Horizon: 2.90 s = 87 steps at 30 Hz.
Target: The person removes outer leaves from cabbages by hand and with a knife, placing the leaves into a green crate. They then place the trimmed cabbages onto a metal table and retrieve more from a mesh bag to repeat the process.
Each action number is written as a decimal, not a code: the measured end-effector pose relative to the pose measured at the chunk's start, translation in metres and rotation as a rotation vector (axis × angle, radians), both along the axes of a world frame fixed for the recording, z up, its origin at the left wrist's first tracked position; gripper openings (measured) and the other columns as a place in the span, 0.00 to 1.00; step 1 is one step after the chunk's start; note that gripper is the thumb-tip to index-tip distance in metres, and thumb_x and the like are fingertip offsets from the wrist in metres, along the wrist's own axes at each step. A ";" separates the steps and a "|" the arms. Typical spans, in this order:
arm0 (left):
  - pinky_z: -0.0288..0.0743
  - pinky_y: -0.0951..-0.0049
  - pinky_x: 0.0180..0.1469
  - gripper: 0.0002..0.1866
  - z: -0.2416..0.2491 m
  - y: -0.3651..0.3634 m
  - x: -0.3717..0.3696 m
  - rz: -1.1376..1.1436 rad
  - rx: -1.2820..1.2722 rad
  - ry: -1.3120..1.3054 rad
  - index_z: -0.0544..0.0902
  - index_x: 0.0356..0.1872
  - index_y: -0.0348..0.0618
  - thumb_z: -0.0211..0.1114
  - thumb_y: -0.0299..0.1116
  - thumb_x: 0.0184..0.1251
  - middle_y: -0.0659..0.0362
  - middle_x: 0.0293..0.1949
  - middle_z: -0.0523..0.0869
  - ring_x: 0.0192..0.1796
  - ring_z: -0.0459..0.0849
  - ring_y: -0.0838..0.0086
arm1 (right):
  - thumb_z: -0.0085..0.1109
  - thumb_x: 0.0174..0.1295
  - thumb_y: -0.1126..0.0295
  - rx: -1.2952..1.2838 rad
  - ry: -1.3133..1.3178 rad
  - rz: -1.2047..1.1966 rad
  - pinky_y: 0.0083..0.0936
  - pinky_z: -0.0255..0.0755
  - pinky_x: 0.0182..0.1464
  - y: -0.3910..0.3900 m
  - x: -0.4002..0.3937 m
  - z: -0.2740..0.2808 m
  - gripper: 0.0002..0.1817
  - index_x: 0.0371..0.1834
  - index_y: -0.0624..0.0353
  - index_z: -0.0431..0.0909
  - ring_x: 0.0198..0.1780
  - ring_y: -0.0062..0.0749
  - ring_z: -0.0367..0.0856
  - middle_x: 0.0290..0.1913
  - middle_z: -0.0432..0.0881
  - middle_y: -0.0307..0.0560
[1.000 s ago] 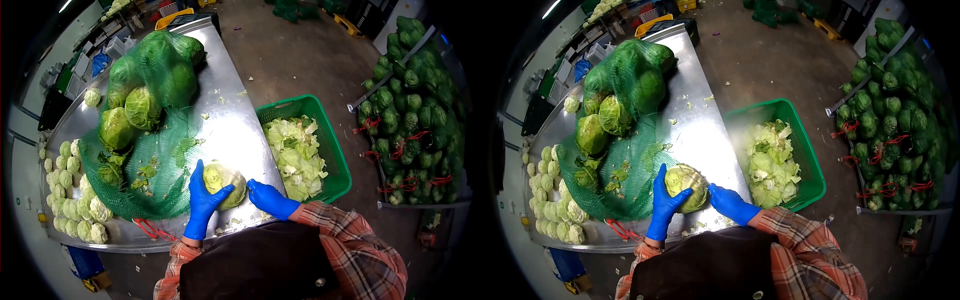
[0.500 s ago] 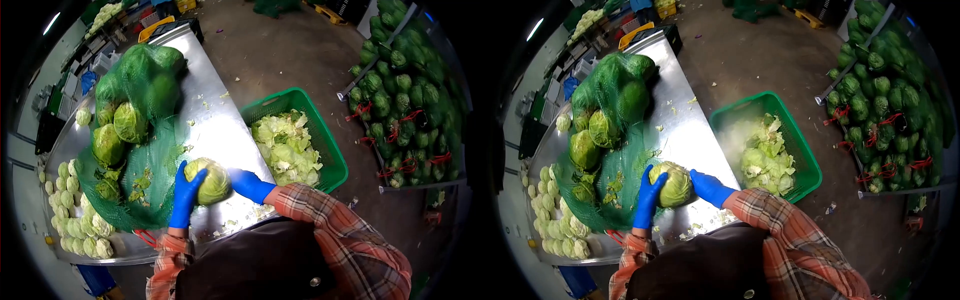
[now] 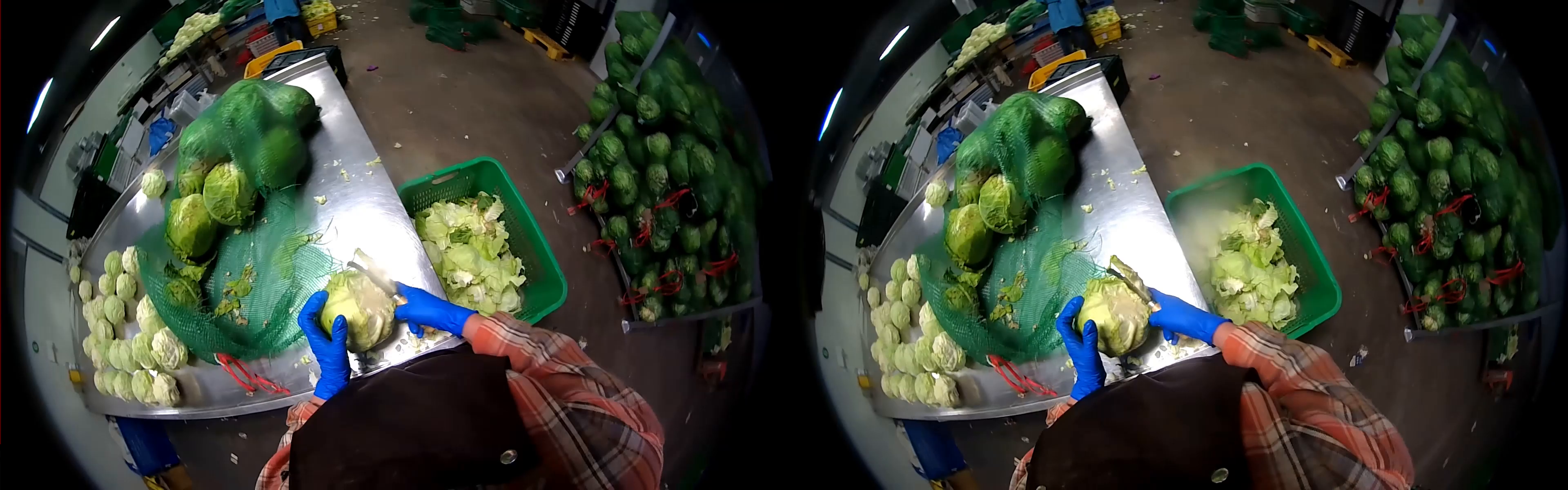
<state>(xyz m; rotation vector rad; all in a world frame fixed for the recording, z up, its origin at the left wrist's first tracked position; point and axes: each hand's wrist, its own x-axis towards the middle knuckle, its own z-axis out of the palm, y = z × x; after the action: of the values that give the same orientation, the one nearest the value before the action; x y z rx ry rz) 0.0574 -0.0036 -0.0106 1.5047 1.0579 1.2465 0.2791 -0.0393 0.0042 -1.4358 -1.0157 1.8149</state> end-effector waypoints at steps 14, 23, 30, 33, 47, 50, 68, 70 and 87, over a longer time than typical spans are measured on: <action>0.69 0.63 0.65 0.47 0.031 0.035 0.013 -0.139 -0.182 0.287 0.63 0.71 0.40 0.80 0.36 0.50 0.49 0.56 0.73 0.61 0.73 0.60 | 0.56 0.68 0.59 0.013 -0.115 -0.391 0.21 0.71 0.19 0.010 0.041 -0.012 0.17 0.52 0.57 0.71 0.18 0.21 0.73 0.25 0.75 0.38; 0.74 0.68 0.60 0.52 0.021 0.042 0.024 -0.160 -0.483 0.149 0.55 0.71 0.32 0.80 0.35 0.48 0.45 0.60 0.72 0.59 0.76 0.63 | 0.48 0.72 0.54 0.518 -0.572 -0.195 0.38 0.78 0.46 -0.010 -0.010 -0.013 0.33 0.76 0.54 0.53 0.43 0.52 0.85 0.62 0.75 0.60; 0.67 0.65 0.67 0.49 -0.002 0.037 0.024 -0.124 -0.304 0.137 0.58 0.71 0.32 0.79 0.32 0.51 0.46 0.65 0.68 0.65 0.70 0.62 | 0.42 0.73 0.47 0.016 -0.249 -0.227 0.31 0.77 0.32 0.038 0.018 -0.022 0.29 0.67 0.57 0.62 0.28 0.39 0.82 0.36 0.82 0.53; 0.64 0.64 0.69 0.49 0.006 0.016 0.014 -0.161 -0.261 0.158 0.57 0.71 0.35 0.79 0.27 0.48 0.48 0.68 0.64 0.67 0.69 0.62 | 0.47 0.69 0.41 0.000 -0.373 -0.093 0.23 0.71 0.19 0.044 0.033 -0.005 0.34 0.62 0.61 0.64 0.17 0.26 0.74 0.27 0.77 0.47; 0.70 0.63 0.62 0.41 0.059 0.014 -0.023 -0.422 0.022 0.700 0.71 0.68 0.50 0.77 0.40 0.50 0.50 0.59 0.75 0.59 0.73 0.58 | 0.59 0.65 0.52 0.068 -0.376 -0.199 0.25 0.72 0.22 0.065 0.005 -0.035 0.35 0.70 0.60 0.62 0.20 0.29 0.77 0.39 0.83 0.55; 0.71 0.61 0.62 0.43 0.052 0.010 -0.029 -0.364 0.145 0.761 0.71 0.66 0.47 0.78 0.46 0.46 0.48 0.54 0.76 0.59 0.73 0.56 | 0.57 0.68 0.55 0.076 -0.180 -0.201 0.20 0.68 0.17 0.039 0.001 -0.005 0.37 0.76 0.54 0.51 0.15 0.21 0.71 0.40 0.81 0.49; 0.62 0.64 0.70 0.45 0.024 0.009 -0.024 -0.330 -0.113 0.368 0.62 0.70 0.37 0.76 0.37 0.53 0.46 0.67 0.68 0.69 0.68 0.58 | 0.52 0.69 0.46 -0.092 0.054 -0.252 0.18 0.64 0.14 0.012 -0.014 -0.025 0.36 0.74 0.54 0.55 0.18 0.21 0.72 0.36 0.78 0.46; 0.61 0.64 0.71 0.45 0.021 0.003 -0.032 -0.335 -0.200 0.270 0.58 0.71 0.36 0.74 0.34 0.54 0.47 0.69 0.66 0.70 0.66 0.61 | 0.54 0.68 0.46 -0.054 0.159 -0.176 0.17 0.64 0.15 0.013 -0.019 -0.017 0.38 0.71 0.60 0.57 0.15 0.20 0.68 0.35 0.77 0.44; 0.66 0.63 0.66 0.51 -0.002 0.023 0.015 -0.162 -0.081 0.360 0.58 0.70 0.34 0.79 0.40 0.49 0.43 0.64 0.68 0.65 0.70 0.60 | 0.54 0.67 0.49 -0.017 -0.166 -0.212 0.23 0.68 0.15 0.076 0.034 -0.022 0.31 0.66 0.57 0.63 0.14 0.26 0.72 0.36 0.79 0.49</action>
<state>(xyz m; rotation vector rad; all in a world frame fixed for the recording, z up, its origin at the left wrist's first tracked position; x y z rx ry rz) 0.0728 0.0193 -0.0127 1.7546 1.1730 0.8289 0.3130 0.0367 -0.0175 -1.6590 -0.8911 1.5775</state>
